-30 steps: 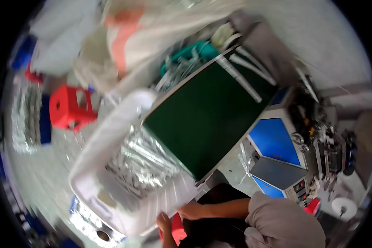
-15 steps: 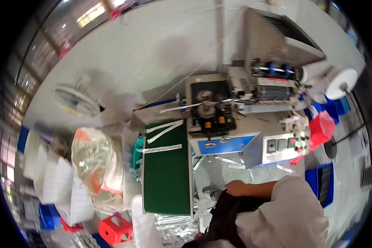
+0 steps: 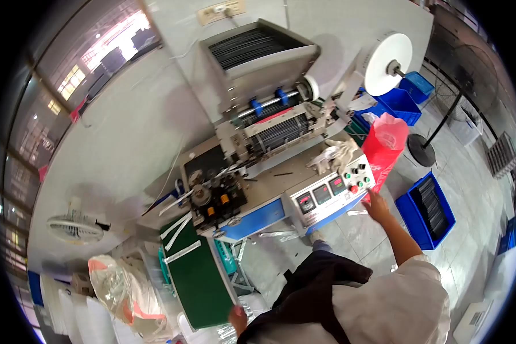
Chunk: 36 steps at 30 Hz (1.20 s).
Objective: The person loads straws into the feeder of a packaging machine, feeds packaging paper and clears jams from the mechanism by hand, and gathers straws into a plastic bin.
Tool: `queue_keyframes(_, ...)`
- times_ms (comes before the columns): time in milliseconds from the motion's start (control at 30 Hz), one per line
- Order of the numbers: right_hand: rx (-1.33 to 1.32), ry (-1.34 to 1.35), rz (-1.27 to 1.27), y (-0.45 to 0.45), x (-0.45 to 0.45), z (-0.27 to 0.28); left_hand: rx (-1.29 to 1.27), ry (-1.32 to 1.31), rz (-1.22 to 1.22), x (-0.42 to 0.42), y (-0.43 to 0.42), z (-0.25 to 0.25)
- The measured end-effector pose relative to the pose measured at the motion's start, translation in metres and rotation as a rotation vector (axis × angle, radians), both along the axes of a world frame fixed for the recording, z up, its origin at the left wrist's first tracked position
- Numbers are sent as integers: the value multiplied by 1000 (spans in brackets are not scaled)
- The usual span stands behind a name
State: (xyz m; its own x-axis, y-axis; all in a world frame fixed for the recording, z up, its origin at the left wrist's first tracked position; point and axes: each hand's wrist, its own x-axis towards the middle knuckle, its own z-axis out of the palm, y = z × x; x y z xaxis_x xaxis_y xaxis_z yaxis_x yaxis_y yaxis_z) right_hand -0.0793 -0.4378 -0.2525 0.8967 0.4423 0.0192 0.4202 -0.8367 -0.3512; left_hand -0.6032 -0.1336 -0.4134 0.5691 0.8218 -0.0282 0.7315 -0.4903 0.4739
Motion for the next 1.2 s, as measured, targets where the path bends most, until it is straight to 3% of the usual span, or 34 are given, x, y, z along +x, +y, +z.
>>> queue_keyframes(33,59,-33,-30,-5,28,12,-46,-155,185,66,1,92)
queue_keyframes(67,82,-126,-33,-9,55,25,15,-292,83,83,31,91)
queue_keyframes(100,104,-220,-33,-11,86,37,122,-180,18,136,40,156)
queue_keyframes(133,176,-327,-4,-13,124,47,162,-394,-15,183,52,198)
queue_keyframes(200,273,-459,4,-10,196,73,206,-445,-70,261,73,269)
queue_keyframes(267,314,-683,57,-1,276,122,505,-493,-219,348,71,353)
queue_keyframes(300,328,-851,132,4,306,148,558,-495,-263,383,76,383)
queue_keyframes(367,326,-740,42,23,349,219,756,-616,-392,463,72,436)
queue_keyframes(433,261,-983,88,39,405,263,833,-576,-471,526,75,471)
queue_keyframes(567,-130,-1271,-40,53,510,295,742,-547,-461,619,96,474)
queue_keyframes(633,-286,-1114,-113,54,532,289,715,-393,-337,646,107,456)
queue_keyframes(667,-254,-851,-83,52,535,297,733,-243,-220,648,104,450)
queue_keyframes(700,-112,-940,-27,50,543,293,729,-228,-223,652,101,450)
queue_keyframes(767,-85,-987,20,53,530,295,724,-284,-284,655,96,454)
queue_keyframes(967,-157,-1213,179,74,507,270,657,-242,-267,656,95,455)
queue_keyframes(1033,-210,-1263,168,87,495,249,529,-217,-195,656,95,454)
queue_keyframes(1100,-269,-1216,131,103,484,220,554,-232,-177,656,94,453)
queue_keyframes(1200,-258,-1106,297,111,464,180,553,-229,-163,652,97,454)
